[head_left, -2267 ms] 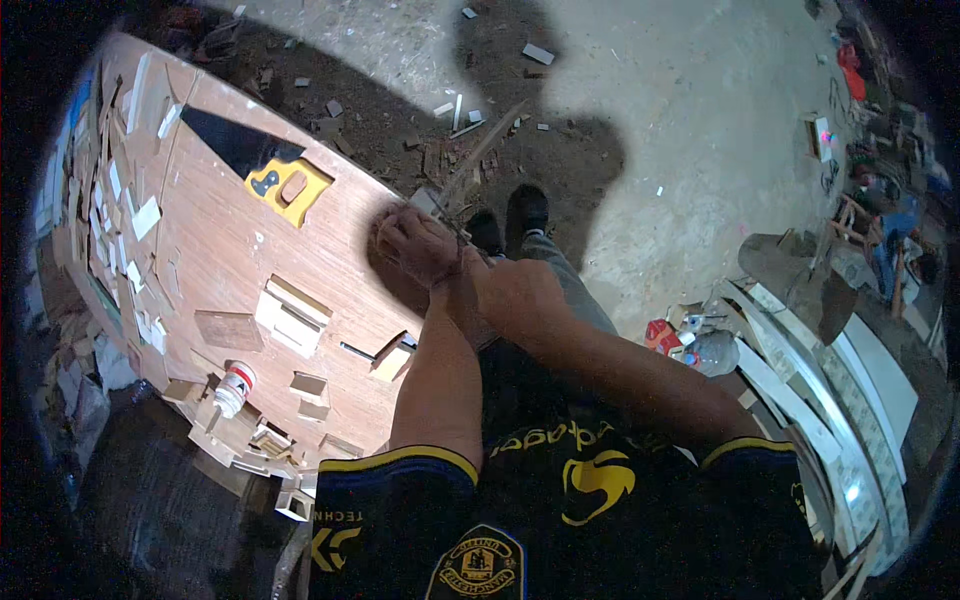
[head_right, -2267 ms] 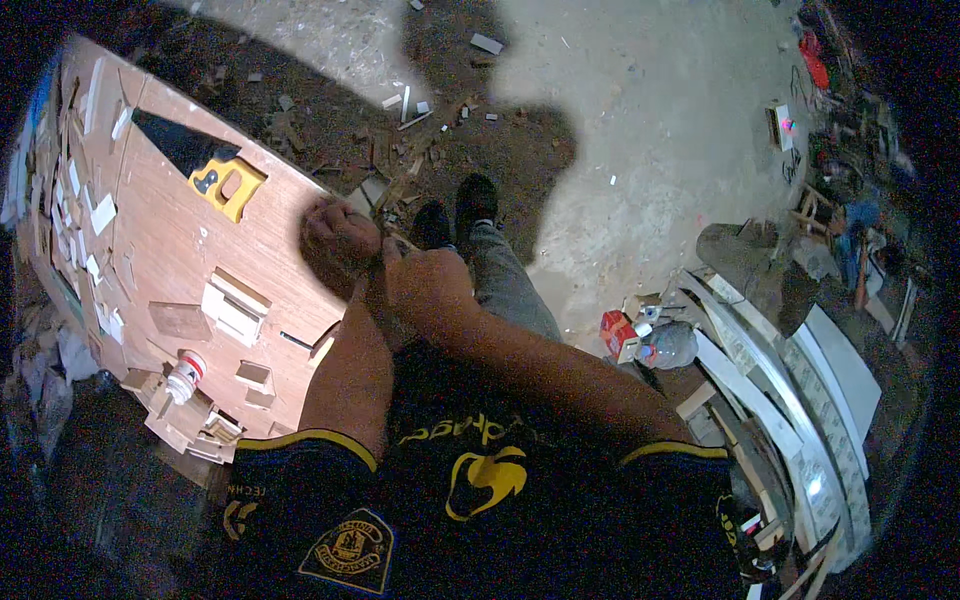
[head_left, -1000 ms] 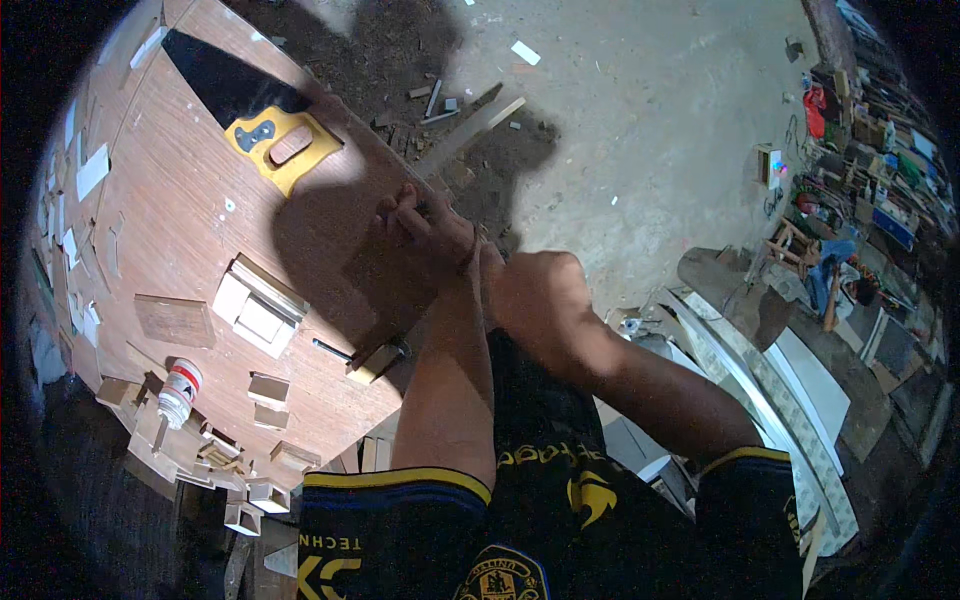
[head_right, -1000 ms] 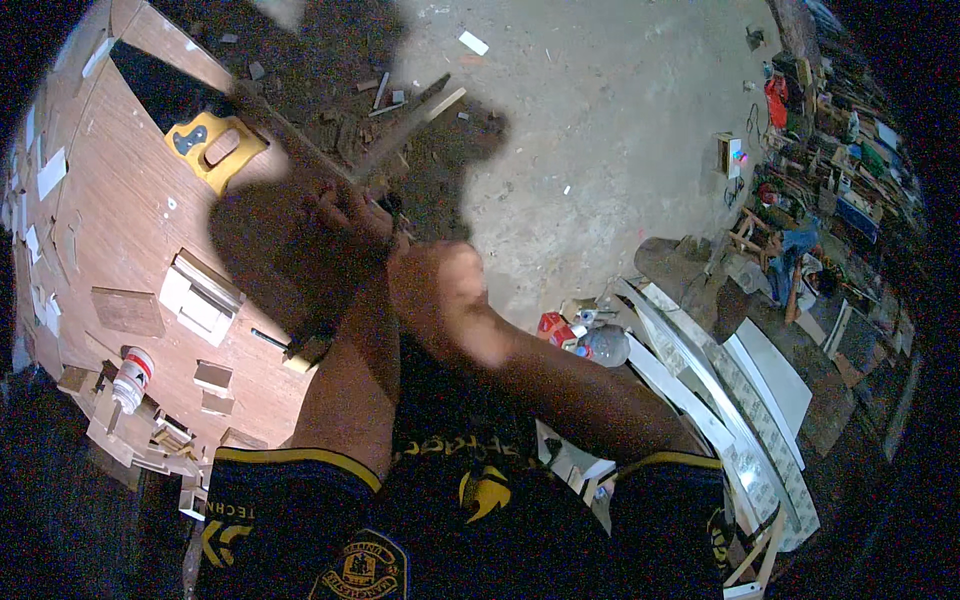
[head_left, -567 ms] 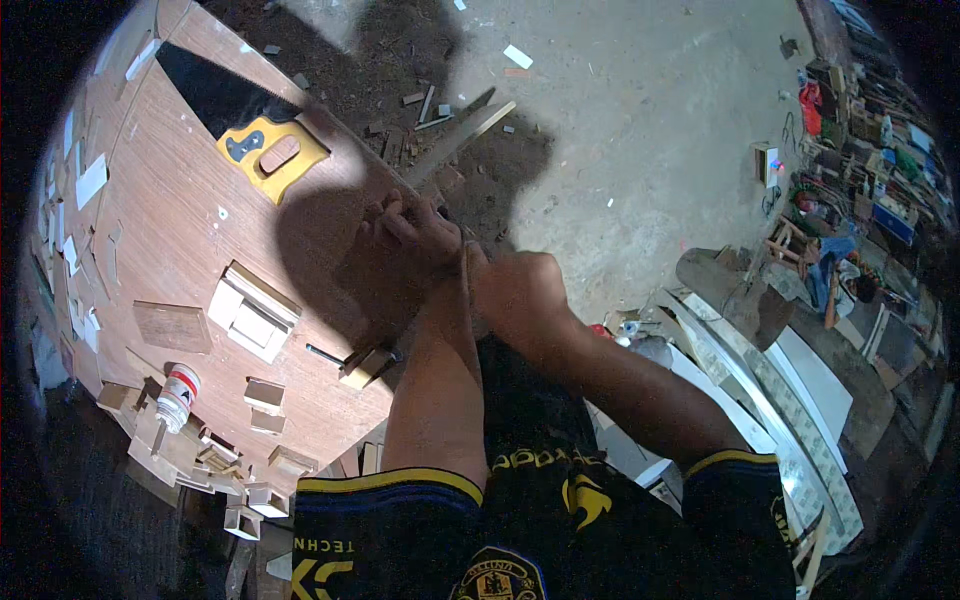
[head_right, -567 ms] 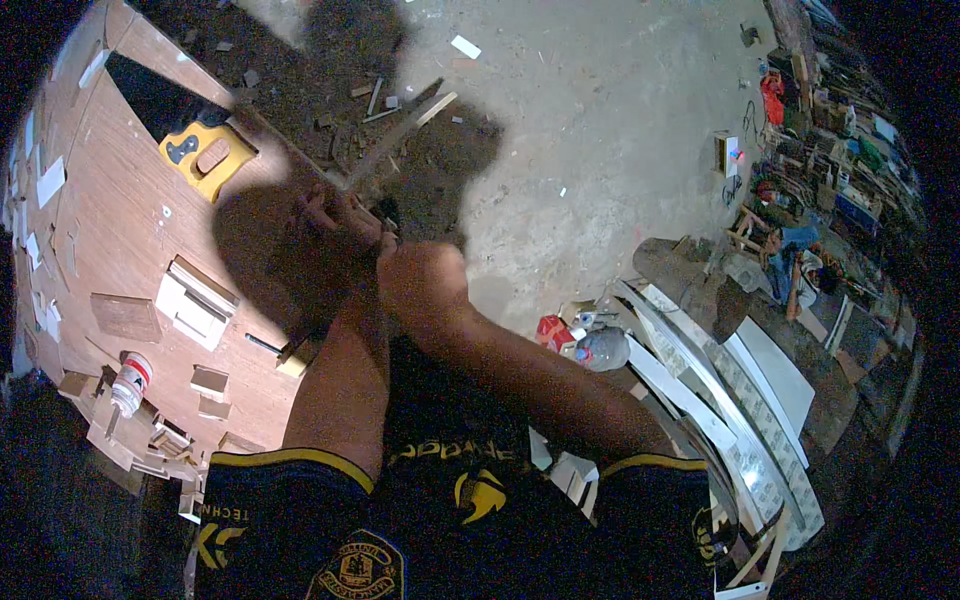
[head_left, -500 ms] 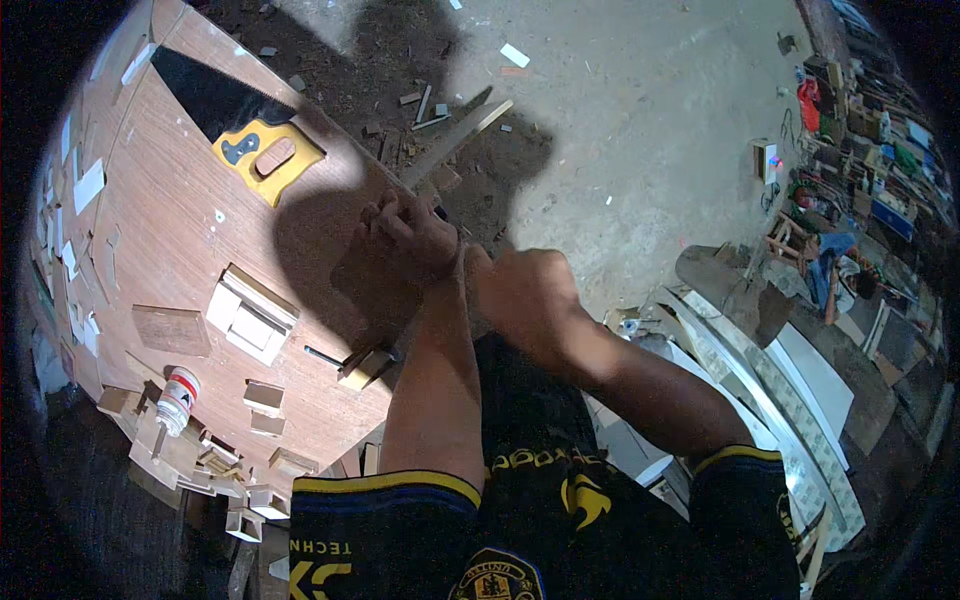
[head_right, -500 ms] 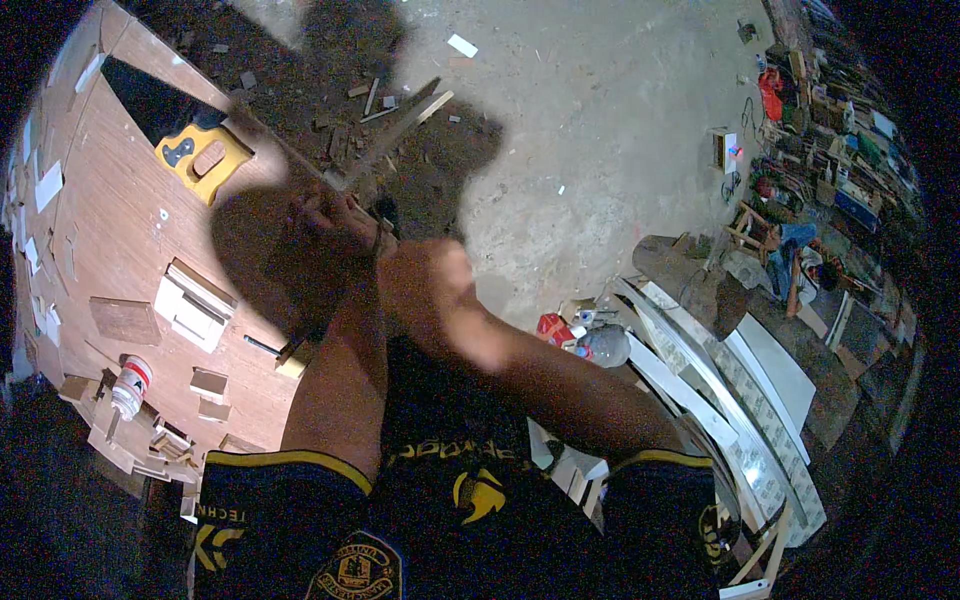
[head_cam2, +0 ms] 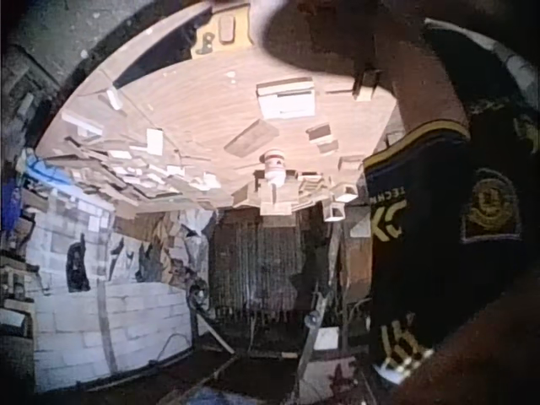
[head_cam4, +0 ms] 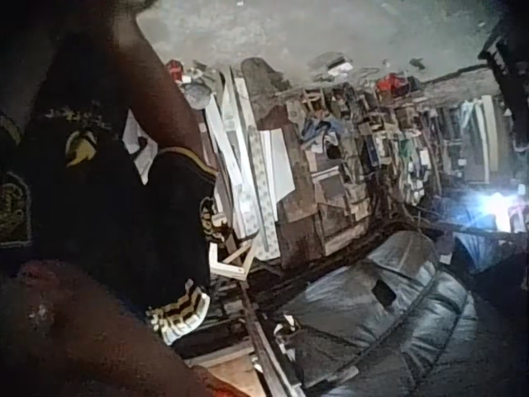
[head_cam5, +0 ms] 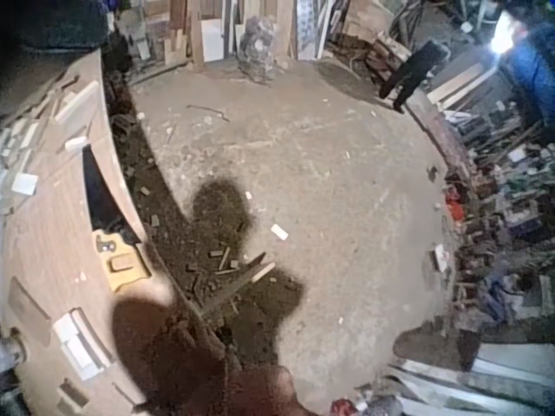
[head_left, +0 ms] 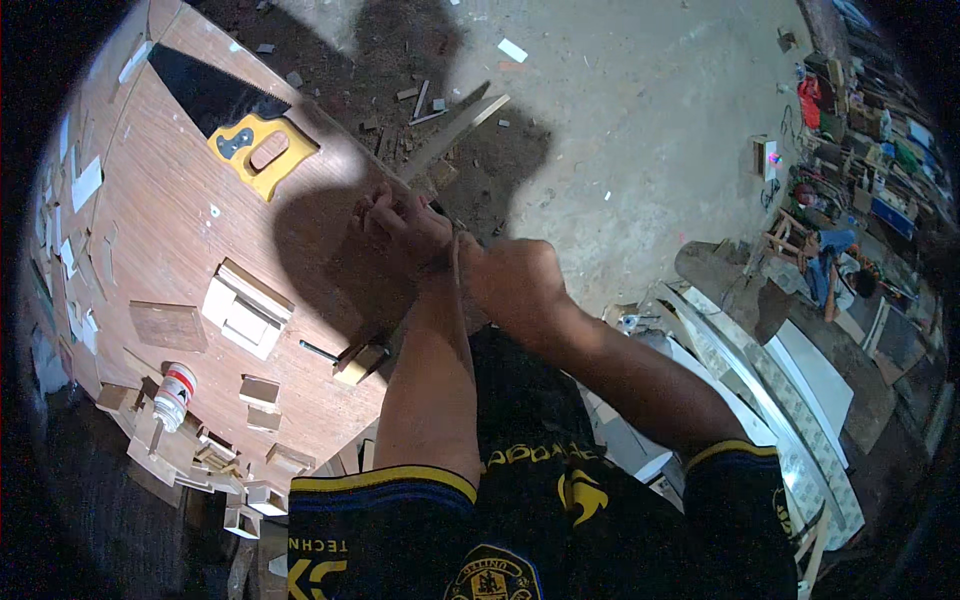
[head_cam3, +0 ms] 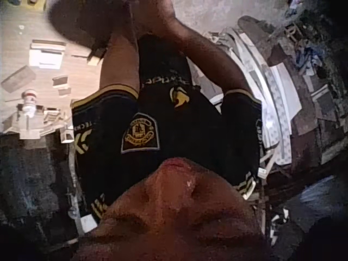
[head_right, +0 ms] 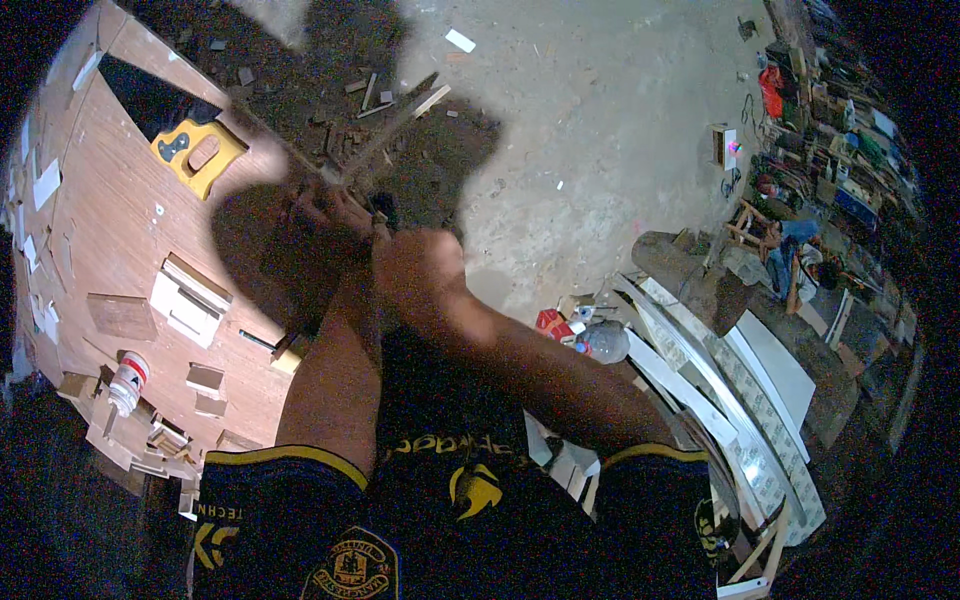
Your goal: Use a hand saw to cut wood pieces and then refine them with a small tool.
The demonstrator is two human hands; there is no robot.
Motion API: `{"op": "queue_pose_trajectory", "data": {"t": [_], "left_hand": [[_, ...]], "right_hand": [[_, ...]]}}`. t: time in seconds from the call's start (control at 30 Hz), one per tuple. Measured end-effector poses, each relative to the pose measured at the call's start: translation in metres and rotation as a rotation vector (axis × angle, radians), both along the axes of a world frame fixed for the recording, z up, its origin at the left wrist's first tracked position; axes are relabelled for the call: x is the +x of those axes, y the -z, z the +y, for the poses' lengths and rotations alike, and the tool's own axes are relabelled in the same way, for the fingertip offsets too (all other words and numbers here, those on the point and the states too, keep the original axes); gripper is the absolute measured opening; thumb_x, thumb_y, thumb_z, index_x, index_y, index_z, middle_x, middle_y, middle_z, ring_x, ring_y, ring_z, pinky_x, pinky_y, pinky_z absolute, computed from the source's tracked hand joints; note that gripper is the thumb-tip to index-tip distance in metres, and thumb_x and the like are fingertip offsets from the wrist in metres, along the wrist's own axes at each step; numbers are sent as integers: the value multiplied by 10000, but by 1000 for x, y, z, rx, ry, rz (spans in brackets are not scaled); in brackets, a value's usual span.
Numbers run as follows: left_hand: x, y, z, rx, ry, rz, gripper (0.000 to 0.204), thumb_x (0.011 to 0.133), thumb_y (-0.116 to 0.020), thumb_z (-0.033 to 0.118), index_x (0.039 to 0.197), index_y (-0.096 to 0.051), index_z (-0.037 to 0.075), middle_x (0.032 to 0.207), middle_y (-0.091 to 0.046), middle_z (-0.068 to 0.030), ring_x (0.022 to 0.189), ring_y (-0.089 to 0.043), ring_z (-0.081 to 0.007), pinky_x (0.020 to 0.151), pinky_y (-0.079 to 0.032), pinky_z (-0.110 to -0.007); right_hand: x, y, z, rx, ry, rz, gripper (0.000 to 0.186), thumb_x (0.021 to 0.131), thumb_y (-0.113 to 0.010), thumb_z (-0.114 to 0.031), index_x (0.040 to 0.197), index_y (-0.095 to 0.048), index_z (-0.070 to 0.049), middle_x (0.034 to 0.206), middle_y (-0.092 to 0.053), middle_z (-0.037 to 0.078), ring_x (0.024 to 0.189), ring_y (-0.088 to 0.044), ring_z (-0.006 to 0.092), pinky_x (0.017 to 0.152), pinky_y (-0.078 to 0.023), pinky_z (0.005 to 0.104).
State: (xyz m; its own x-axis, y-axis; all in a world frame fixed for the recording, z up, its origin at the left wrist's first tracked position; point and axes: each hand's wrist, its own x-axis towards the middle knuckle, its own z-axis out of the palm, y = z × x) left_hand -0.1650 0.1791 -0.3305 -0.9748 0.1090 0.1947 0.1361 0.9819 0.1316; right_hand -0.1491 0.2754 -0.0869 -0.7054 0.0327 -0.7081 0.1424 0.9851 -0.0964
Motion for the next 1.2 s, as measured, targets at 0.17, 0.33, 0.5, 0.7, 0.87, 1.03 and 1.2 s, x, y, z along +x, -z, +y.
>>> {"op": "queue_pose_trajectory", "data": {"t": [0.17,0.33,0.5,0.7,0.87,1.03,1.2], "left_hand": [[-8,-61,31,-53,94,-17,288,834,-651,143,1120,-656,112,1046,-515,-111,1014,-542,-328,889,-462,-446],[0,-5,2,264,44,-8,308,837,-647,143,1142,-651,105,1049,-509,-125,1048,-534,-339,925,-437,-493],[-4,-55,33,252,131,-254,342,839,-646,142,1179,-641,99,1034,-504,-139,1046,-539,-327,916,-453,-479],[-2,-15,-2,294,18,103,256,854,-631,141,1103,-661,84,1022,-505,-149,1035,-548,-348,925,-437,-507],[-12,-47,7,219,222,25,281,869,-620,148,1132,-659,56,1016,-498,-133,1027,-555,-339,903,-450,-502],[-1,-17,19,177,58,-91,345,882,-609,163,1209,-632,58,1060,-484,-130,1018,-551,-339,919,-447,-512],[1,-22,2,271,144,-5,412,876,-619,153,1279,-594,73,1072,-471,-125,1009,-559,-320,926,-458,-504]], "right_hand": [[-2,-10,20,-86,95,-119,273,939,-489,-195,902,-716,-48,767,-726,105,639,-709,249,471,-513,397],[-12,-12,12,-92,-6,-103,197,858,-594,-167,1004,-679,-67,696,-699,121,620,-708,266,451,-507,381],[7,-3,27,5,29,-58,238,875,-576,-164,1086,-615,-63,693,-697,113,620,-708,267,454,-508,373],[-6,-16,11,-80,-78,-92,271,888,-554,-166,1133,-578,-53,716,-701,112,630,-711,255,485,-527,382],[4,-5,17,-68,137,-68,283,893,-541,-171,1162,-571,-86,701,-695,108,634,-711,276,490,-528,404],[14,-1,16,-80,207,-27,288,880,-557,-169,1164,-569,-124,686,-691,110,628,-709,298,481,-521,402],[10,-9,17,-74,103,-42,241,872,-573,-157,1110,-568,-119,693,-693,125,629,-710,296,465,-515,392]]}}
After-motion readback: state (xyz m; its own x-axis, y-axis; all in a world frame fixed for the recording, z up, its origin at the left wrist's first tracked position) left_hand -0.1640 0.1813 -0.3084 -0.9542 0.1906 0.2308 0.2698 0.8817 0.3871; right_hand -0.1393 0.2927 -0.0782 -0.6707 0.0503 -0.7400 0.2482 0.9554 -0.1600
